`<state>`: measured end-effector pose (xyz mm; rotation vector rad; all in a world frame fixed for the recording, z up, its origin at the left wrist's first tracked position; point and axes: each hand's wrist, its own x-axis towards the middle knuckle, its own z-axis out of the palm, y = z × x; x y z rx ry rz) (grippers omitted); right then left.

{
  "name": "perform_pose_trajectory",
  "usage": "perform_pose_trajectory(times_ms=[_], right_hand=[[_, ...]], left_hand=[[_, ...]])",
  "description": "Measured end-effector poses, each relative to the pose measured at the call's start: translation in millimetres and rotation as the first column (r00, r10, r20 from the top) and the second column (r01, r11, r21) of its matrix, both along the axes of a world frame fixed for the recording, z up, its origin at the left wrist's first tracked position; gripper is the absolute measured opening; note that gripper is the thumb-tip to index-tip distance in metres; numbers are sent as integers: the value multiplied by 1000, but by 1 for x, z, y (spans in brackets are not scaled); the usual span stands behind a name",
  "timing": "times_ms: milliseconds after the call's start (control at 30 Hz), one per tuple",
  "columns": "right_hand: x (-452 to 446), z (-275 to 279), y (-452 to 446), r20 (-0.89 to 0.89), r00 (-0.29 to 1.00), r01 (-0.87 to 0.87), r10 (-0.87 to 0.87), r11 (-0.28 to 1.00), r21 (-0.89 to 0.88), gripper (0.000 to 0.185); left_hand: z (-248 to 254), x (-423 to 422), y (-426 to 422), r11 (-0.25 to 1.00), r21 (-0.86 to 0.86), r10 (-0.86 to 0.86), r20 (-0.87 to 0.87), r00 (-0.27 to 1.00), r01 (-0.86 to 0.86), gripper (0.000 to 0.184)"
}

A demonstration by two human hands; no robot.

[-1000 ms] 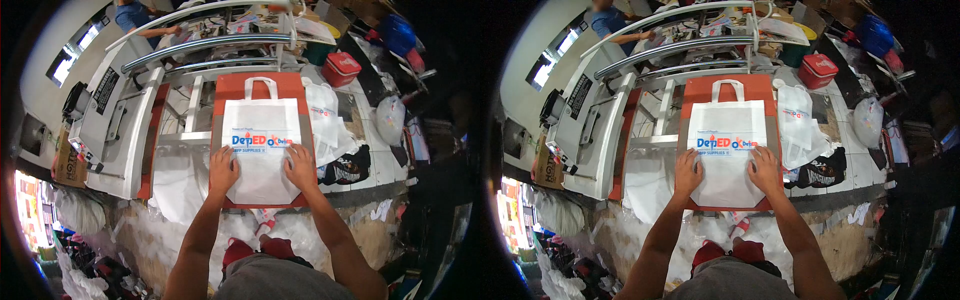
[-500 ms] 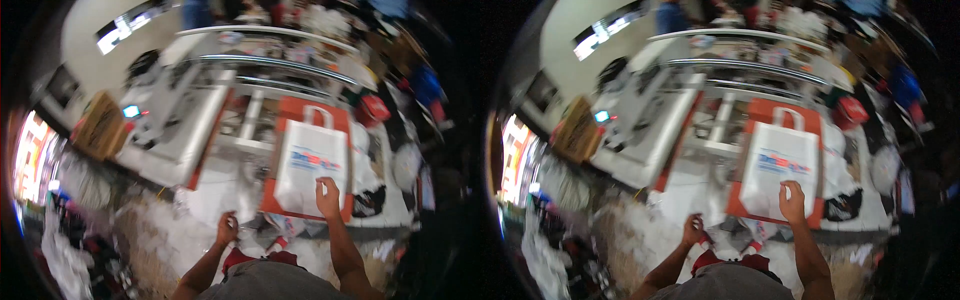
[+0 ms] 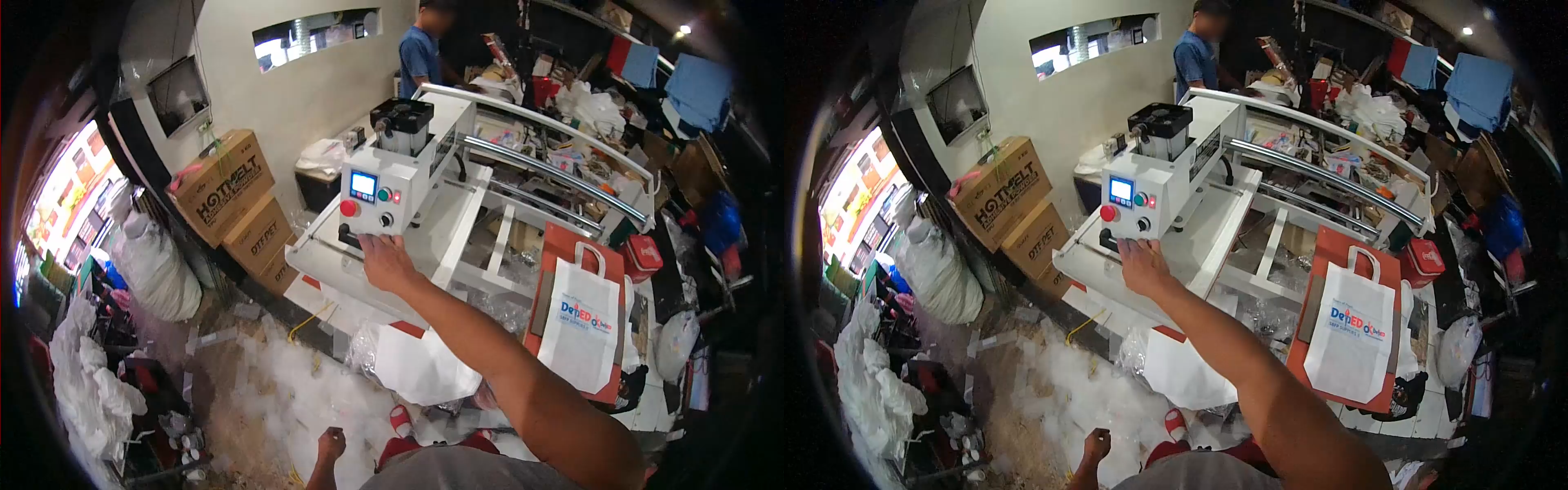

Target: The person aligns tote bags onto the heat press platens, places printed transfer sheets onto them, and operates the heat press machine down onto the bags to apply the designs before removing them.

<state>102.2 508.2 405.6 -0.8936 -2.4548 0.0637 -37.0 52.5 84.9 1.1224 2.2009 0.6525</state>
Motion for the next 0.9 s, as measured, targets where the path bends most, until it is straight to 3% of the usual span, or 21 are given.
perform_pose_trajectory(times_ms=[133, 267, 433, 500, 567, 667, 800, 900], right_hand=[[5, -6, 1, 12, 1000, 29, -28, 1000, -8, 45], [20, 4, -10, 16, 998, 58, -57, 998, -36, 38], [97, 1, -33, -36, 990, 134, -138, 985, -109, 29], [139, 2, -50, -65, 983, 167, -173, 982, -88, 23], [170, 2, -62, -75, 972, 217, -224, 972, -91, 22], [220, 12, -79, -46, 949, 306, -313, 945, -115, 24], [268, 20, -100, 115, 901, 432, -417, 887, -167, 32], [297, 19, -113, 82, 865, 501, -494, 850, -160, 37]], left_hand=[[-6, -6, -6, 998, -41, 49, 13, 999, -49, 23], [-19, -14, -12, 999, -33, -24, 85, 996, 27, 25], [-54, -5, -10, 967, -208, -140, 40, 989, 146, 35], [-49, 2, 2, 914, -357, -130, 191, 973, 192, 42], [-41, -1, 17, 910, -311, -244, 136, 960, 276, 37], [-112, -25, 34, 919, -166, -343, 109, 933, 357, 33], [-103, -28, 87, 885, -172, -417, 122, 901, 433, 32], [-77, -6, 122, 878, -188, -424, 120, 898, 440, 33]])
